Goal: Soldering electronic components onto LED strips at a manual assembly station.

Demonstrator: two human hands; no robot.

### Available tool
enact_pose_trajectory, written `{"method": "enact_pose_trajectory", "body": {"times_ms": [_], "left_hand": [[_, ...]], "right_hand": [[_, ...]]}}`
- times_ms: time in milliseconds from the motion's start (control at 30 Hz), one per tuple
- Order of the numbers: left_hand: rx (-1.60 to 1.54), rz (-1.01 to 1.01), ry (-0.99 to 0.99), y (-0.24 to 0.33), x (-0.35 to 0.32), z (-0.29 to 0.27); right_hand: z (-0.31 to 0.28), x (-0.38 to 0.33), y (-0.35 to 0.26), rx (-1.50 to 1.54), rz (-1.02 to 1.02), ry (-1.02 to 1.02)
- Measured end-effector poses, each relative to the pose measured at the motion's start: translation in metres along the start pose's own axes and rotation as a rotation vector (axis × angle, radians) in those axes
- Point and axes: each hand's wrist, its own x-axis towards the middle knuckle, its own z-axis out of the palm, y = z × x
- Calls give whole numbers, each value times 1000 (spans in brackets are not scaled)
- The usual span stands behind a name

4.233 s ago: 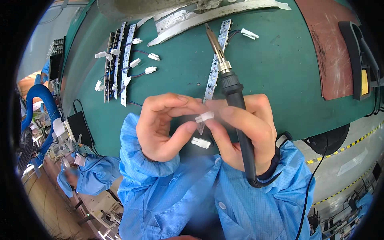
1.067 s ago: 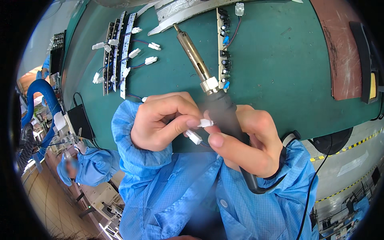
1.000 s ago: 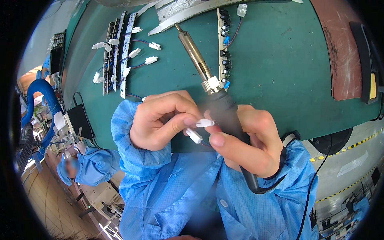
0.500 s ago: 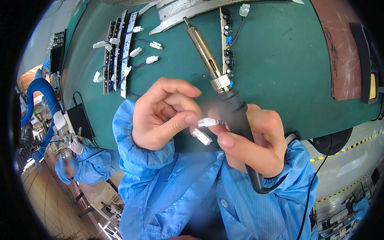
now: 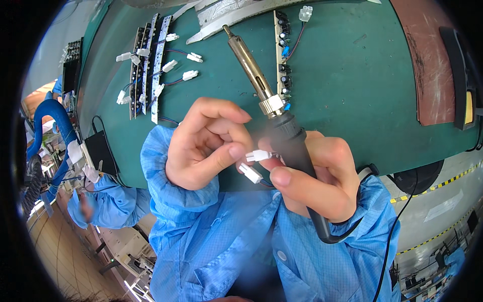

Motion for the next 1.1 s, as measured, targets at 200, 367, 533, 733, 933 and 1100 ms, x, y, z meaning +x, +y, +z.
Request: {"method": "enact_pose_trajectory", "body": {"times_ms": [200,367,533,733,933,1100], "left_hand": [[370,221,-174,-6,4,-7],[256,238,-180,-9,4,-10],[306,139,-143,-2,2,-5],[257,246,-165,-6,5,-8],[233,134,-128,3,-2,-6],[266,82,-145,5,1,-8]], "right_hand": [[9,-4,5,213,-51,150],[10,-6,12,196,-107,150],[-5,3,-1,-36,-4,-80],[-4,3,0,-34,-9,-57],[0,-2,5,68,-17,-4],[1,-5,7,-31,-51,59]]}}
